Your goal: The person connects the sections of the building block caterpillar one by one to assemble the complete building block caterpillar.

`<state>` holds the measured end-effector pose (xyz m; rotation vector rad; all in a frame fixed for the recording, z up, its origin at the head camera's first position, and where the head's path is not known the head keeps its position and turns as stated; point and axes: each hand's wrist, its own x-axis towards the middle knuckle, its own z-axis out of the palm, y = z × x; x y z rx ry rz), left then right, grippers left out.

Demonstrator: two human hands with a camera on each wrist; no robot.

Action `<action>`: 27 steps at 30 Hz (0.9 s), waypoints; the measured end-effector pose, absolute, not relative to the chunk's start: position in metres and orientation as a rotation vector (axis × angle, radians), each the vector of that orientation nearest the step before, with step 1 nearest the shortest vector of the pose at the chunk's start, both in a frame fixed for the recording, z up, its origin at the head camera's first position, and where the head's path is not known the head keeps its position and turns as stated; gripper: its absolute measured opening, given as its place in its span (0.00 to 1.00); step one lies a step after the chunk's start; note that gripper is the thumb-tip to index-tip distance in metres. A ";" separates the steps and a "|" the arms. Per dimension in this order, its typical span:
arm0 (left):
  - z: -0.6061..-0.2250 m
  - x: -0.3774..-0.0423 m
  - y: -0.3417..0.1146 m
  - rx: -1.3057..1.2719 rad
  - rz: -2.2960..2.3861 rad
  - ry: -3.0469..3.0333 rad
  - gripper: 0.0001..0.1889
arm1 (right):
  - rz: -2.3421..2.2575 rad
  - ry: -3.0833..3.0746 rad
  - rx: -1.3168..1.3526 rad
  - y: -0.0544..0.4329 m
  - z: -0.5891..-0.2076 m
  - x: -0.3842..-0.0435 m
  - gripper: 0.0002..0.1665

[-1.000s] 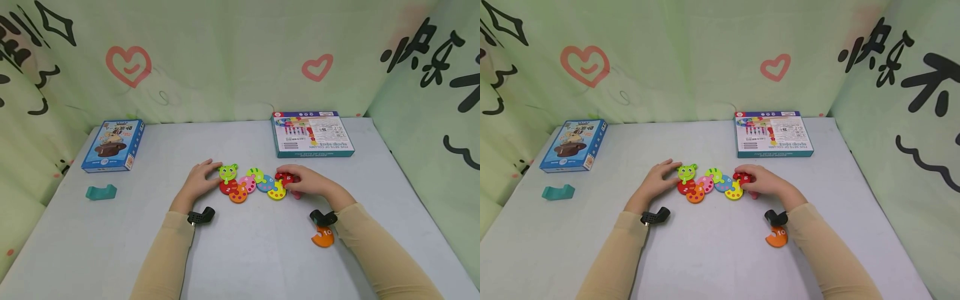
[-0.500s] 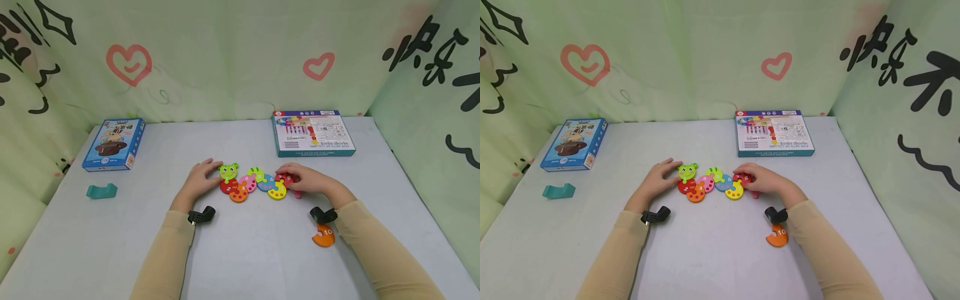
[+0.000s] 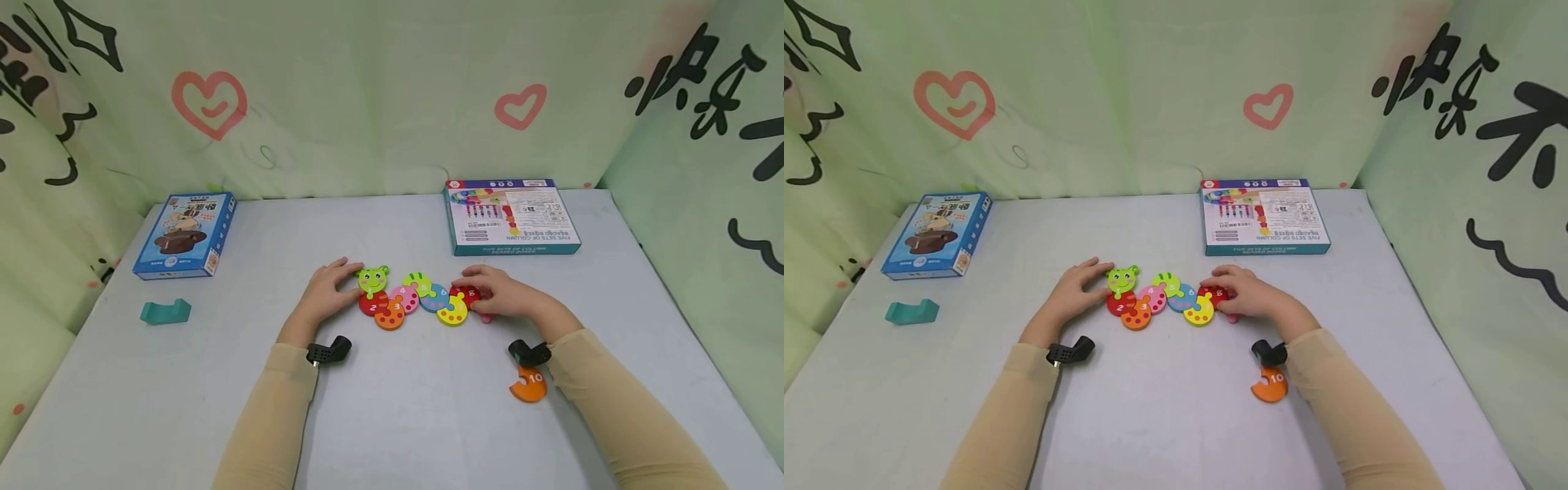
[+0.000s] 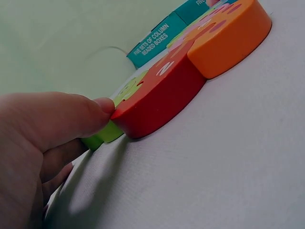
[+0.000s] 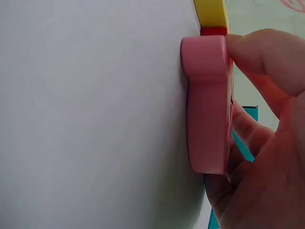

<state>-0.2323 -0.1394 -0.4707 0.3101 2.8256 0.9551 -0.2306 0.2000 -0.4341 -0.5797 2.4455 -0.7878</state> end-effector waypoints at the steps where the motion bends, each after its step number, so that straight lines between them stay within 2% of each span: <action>1: -0.471 -0.232 -0.139 0.310 0.957 2.825 0.28 | -0.790 2.446 -0.567 0.201 -0.434 -0.230 0.31; 14: -0.472 -0.233 -0.140 0.325 0.954 2.828 0.28 | -0.666 2.584 -0.429 0.218 -0.429 -0.212 0.48; 21: -0.472 -0.233 -0.140 0.324 0.952 2.825 0.28 | -0.656 2.607 -0.412 0.216 -0.430 -0.210 0.50; 27: -0.472 -0.233 -0.140 0.326 0.954 2.824 0.28 | -0.642 2.608 -0.396 0.214 -0.430 -0.208 0.47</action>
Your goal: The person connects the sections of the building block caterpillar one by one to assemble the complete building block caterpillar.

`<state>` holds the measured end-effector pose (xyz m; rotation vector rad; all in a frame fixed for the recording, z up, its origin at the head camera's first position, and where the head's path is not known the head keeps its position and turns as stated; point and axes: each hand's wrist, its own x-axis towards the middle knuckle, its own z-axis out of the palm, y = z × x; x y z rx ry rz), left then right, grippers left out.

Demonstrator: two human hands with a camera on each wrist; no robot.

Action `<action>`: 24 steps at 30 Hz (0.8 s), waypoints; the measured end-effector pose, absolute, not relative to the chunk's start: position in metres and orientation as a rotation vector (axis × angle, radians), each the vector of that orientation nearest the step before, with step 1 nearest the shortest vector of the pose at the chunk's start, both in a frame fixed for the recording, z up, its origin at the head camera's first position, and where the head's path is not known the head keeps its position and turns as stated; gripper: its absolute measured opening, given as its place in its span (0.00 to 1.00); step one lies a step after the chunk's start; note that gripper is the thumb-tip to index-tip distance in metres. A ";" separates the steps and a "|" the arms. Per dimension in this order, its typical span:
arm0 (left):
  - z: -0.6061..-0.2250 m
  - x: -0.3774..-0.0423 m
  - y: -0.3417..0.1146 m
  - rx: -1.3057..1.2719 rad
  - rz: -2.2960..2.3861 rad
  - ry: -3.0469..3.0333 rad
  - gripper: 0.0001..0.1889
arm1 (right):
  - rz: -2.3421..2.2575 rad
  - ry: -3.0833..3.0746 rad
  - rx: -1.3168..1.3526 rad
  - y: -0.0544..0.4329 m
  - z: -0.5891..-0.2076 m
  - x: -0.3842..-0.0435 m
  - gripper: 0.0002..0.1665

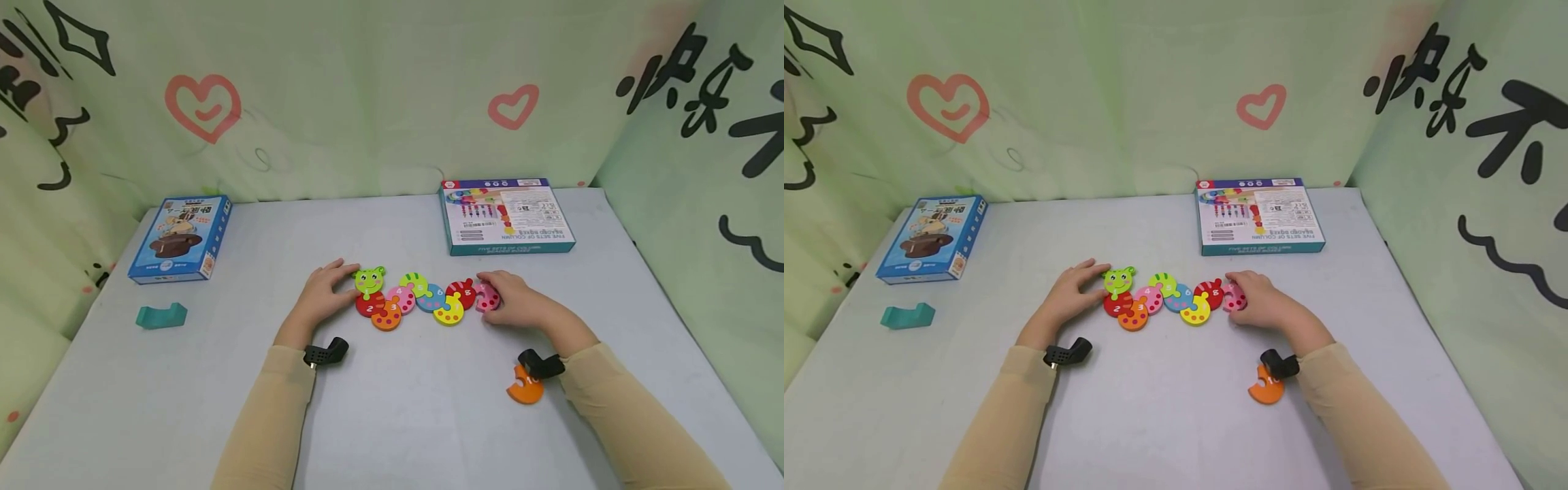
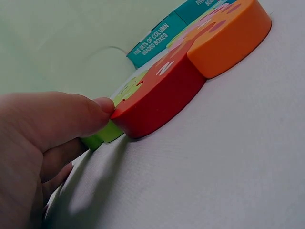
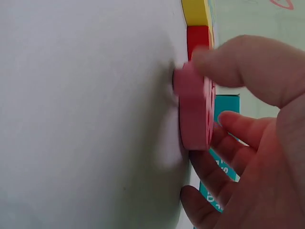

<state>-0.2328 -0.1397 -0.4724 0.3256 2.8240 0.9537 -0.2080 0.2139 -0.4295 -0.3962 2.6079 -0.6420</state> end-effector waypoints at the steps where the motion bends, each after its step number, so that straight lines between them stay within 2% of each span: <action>1: -0.472 -0.233 -0.140 0.324 0.953 2.824 0.28 | -0.646 2.603 -0.390 0.214 -0.429 -0.208 0.46; 4: -0.473 -0.233 -0.140 0.317 0.950 2.823 0.28 | -0.645 2.613 -0.378 0.215 -0.430 -0.207 0.45; 11: -0.472 -0.232 -0.140 0.316 0.948 2.824 0.28 | -0.695 2.673 -0.288 0.217 -0.427 -0.210 0.36; 24: -0.471 -0.233 -0.140 0.320 0.951 2.819 0.28 | -0.817 2.659 -0.312 0.211 -0.429 -0.224 0.35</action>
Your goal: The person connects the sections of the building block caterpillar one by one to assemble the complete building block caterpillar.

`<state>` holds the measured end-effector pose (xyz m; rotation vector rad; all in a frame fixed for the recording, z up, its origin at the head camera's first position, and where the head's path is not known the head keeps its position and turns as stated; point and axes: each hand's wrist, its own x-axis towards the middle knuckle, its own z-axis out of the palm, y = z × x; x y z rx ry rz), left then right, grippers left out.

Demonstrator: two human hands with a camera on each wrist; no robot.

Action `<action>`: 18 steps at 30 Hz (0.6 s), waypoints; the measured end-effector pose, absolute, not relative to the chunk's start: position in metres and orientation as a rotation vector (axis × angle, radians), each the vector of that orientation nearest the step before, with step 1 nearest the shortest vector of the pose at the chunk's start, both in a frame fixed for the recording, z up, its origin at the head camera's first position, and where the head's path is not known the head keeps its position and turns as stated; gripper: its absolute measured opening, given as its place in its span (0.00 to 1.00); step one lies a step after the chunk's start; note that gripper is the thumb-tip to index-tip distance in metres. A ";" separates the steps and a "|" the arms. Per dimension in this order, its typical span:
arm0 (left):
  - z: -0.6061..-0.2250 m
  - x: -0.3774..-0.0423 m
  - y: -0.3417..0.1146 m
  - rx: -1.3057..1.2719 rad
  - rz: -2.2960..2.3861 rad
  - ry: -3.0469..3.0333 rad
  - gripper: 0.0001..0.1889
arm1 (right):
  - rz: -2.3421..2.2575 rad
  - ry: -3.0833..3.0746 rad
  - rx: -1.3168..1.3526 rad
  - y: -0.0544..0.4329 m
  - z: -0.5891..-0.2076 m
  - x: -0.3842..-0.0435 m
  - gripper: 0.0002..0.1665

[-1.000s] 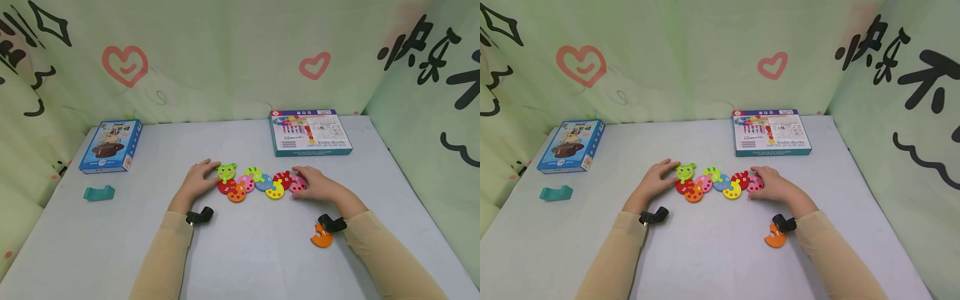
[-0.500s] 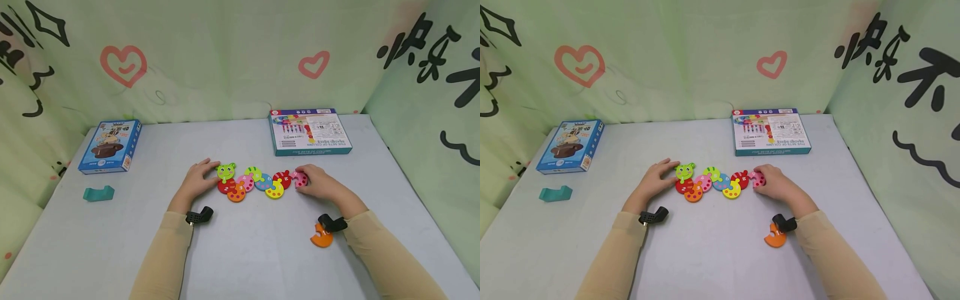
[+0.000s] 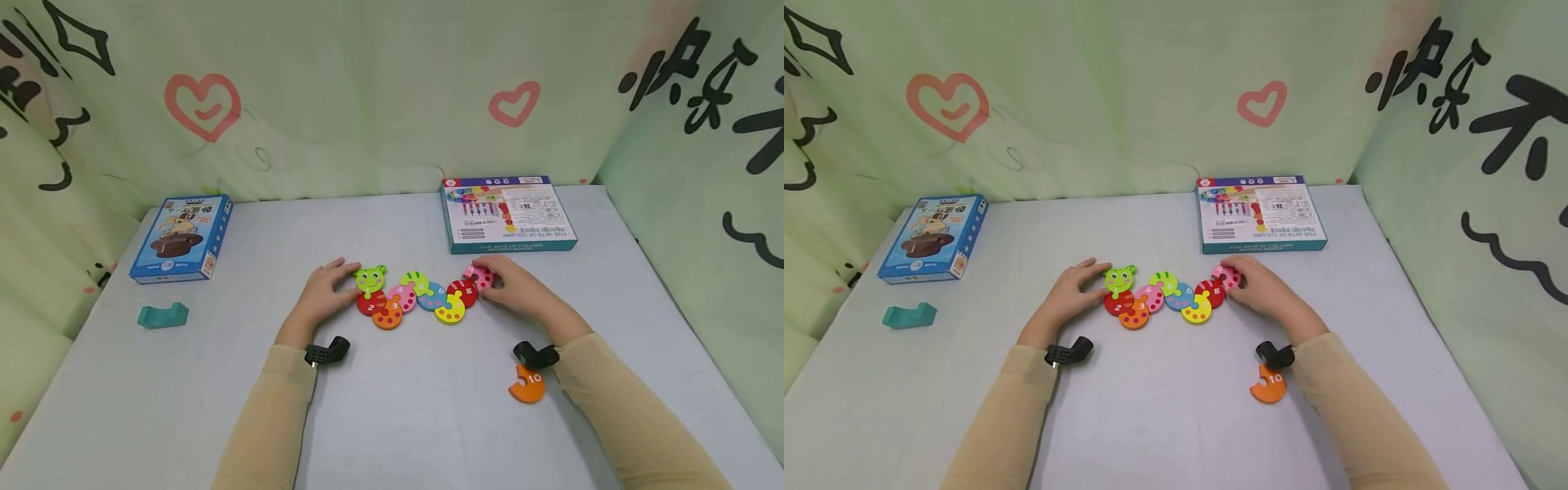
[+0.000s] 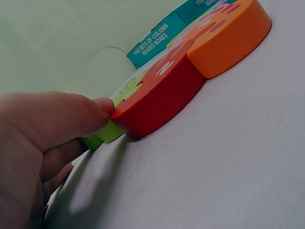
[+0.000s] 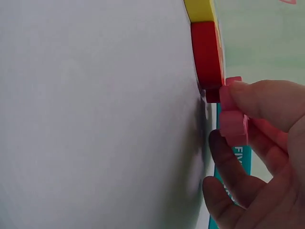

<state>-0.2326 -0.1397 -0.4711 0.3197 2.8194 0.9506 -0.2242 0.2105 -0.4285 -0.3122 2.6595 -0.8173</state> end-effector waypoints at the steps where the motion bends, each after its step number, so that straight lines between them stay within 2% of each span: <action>1: -0.471 -0.233 -0.140 0.320 0.949 2.819 0.28 | -0.826 2.653 -0.314 0.211 -0.430 -0.225 0.35; 18: -0.472 -0.233 -0.139 0.321 0.954 2.821 0.28 | -0.940 2.573 -0.322 0.220 -0.440 -0.233 0.33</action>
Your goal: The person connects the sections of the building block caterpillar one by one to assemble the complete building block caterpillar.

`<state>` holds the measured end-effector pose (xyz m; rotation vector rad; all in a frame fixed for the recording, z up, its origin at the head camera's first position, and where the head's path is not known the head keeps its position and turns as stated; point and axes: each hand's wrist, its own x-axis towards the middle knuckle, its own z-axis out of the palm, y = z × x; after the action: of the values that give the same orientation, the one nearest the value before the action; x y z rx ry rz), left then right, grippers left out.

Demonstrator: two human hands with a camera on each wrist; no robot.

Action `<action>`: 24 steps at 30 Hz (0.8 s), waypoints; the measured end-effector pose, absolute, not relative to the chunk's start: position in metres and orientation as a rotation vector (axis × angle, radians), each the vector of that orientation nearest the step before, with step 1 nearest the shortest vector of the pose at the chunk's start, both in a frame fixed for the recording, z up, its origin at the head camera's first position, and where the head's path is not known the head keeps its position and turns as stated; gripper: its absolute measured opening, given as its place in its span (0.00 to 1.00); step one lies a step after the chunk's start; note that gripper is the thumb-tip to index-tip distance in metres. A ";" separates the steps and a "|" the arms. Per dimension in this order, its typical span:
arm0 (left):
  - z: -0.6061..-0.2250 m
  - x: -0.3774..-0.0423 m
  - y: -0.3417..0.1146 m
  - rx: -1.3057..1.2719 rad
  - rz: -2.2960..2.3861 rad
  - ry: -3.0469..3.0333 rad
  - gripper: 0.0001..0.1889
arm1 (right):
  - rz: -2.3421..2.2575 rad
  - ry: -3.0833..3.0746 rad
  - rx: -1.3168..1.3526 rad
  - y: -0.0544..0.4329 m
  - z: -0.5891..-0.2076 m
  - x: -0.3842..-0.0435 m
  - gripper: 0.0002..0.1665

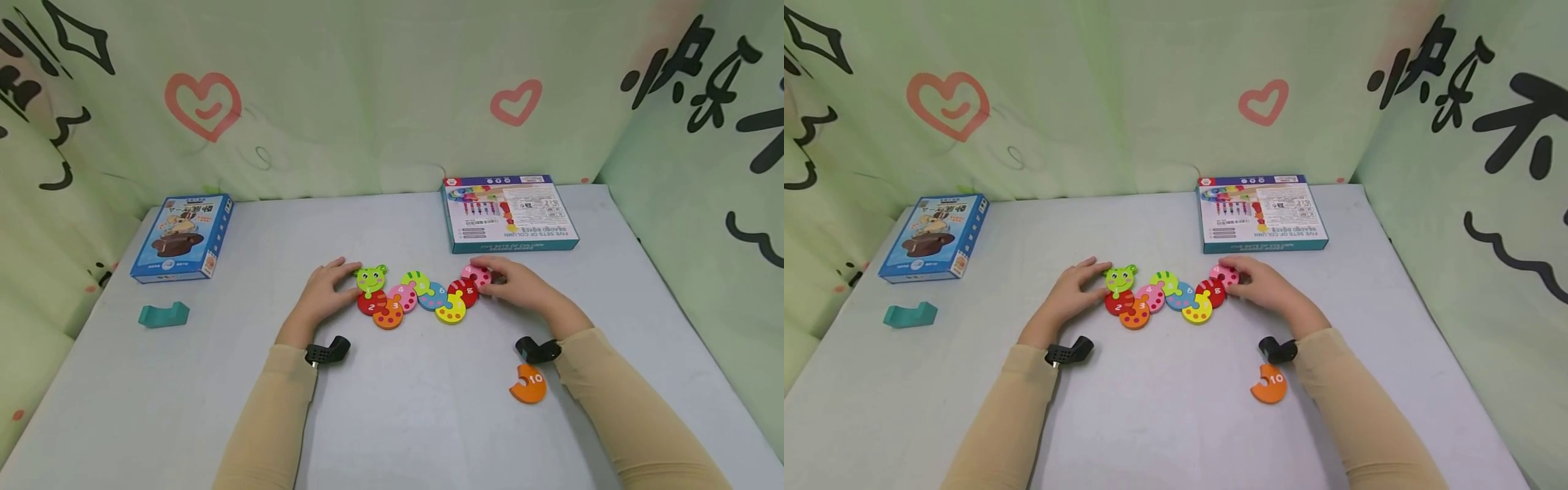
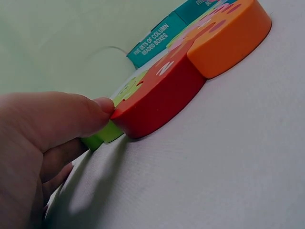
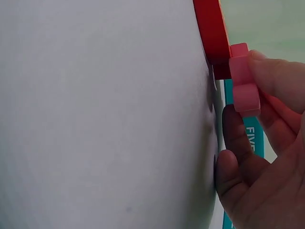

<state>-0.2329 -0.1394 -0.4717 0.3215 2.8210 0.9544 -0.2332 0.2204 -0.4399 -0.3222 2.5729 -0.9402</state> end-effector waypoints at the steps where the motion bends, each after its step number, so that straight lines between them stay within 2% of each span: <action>1: -0.472 -0.233 -0.139 0.321 0.955 2.821 0.28 | -0.941 2.573 -0.319 0.220 -0.440 -0.233 0.33; 17: -0.470 -0.233 -0.140 0.329 0.970 2.817 0.28 | -0.931 2.558 -0.389 0.221 -0.447 -0.238 0.31; 24: -0.472 -0.233 -0.141 0.337 0.976 2.821 0.28 | -0.908 2.562 -0.352 0.223 -0.438 -0.231 0.34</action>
<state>-0.2333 -0.1407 -0.4723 0.3367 2.8211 0.9758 -0.2310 0.2231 -0.4378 -0.3524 2.5617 -0.9080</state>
